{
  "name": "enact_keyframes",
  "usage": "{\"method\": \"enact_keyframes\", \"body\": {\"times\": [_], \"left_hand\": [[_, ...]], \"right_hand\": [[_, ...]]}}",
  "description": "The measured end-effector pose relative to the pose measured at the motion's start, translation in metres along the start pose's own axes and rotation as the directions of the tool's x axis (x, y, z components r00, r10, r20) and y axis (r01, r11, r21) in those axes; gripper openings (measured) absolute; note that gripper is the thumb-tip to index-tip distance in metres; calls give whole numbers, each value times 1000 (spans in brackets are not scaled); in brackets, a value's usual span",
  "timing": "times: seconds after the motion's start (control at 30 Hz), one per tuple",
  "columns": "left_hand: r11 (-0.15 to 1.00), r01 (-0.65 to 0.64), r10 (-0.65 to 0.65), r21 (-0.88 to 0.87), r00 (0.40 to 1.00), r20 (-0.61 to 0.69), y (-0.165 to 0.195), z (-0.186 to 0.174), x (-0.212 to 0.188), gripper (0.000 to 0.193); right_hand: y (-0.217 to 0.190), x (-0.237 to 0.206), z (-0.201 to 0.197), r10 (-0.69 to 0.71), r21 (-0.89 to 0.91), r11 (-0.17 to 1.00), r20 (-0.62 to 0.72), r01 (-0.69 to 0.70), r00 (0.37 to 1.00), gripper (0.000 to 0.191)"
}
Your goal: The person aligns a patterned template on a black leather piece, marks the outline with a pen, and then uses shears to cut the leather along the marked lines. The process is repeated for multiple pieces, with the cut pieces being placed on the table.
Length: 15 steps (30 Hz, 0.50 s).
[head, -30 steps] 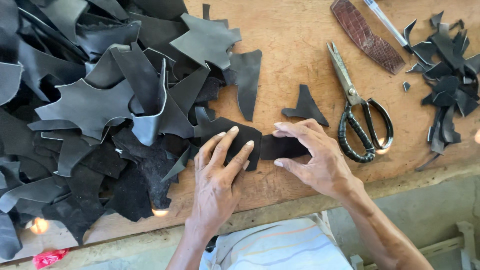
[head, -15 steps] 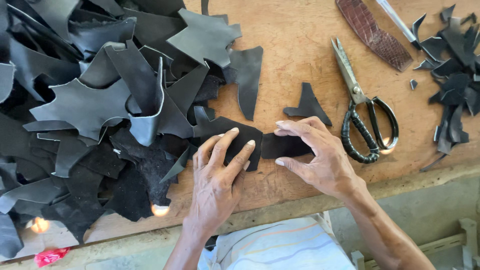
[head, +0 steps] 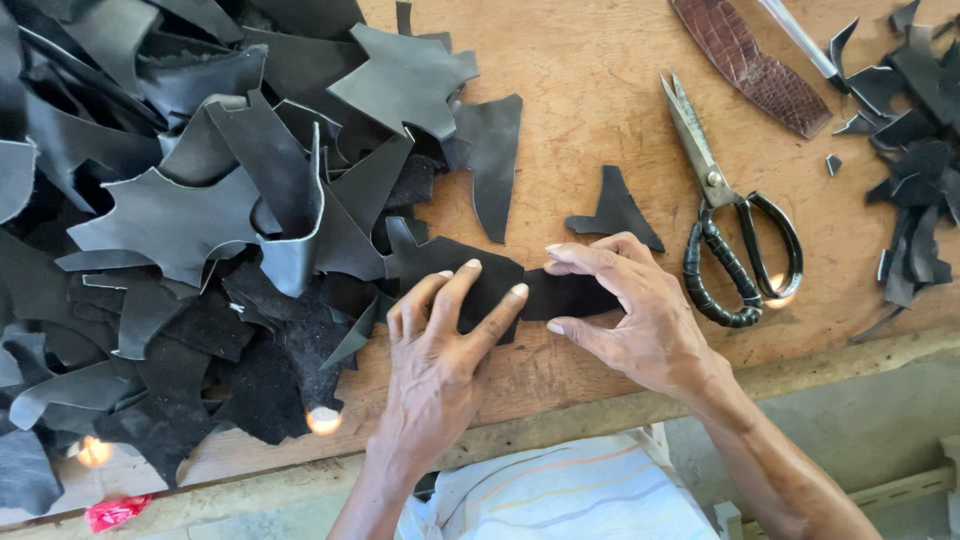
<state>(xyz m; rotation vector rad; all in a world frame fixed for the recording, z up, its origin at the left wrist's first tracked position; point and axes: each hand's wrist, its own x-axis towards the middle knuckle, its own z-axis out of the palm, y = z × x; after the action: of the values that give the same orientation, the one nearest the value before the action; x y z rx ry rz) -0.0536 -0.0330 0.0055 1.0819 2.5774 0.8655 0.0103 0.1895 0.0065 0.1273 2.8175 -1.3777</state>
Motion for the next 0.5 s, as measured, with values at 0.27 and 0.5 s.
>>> {"method": "enact_keyframes", "body": {"times": [0.27,0.5], "left_hand": [[1000,-4,4,9,1000,27,1,1,2,71],[1000,6,-7,16,1000,29,0,5,3,73]], "right_hand": [[3,0,-4,3,16,1000,9,-3,1000,74],[7,2,-5,16,9,1000,16,-16,1000,74]]}}
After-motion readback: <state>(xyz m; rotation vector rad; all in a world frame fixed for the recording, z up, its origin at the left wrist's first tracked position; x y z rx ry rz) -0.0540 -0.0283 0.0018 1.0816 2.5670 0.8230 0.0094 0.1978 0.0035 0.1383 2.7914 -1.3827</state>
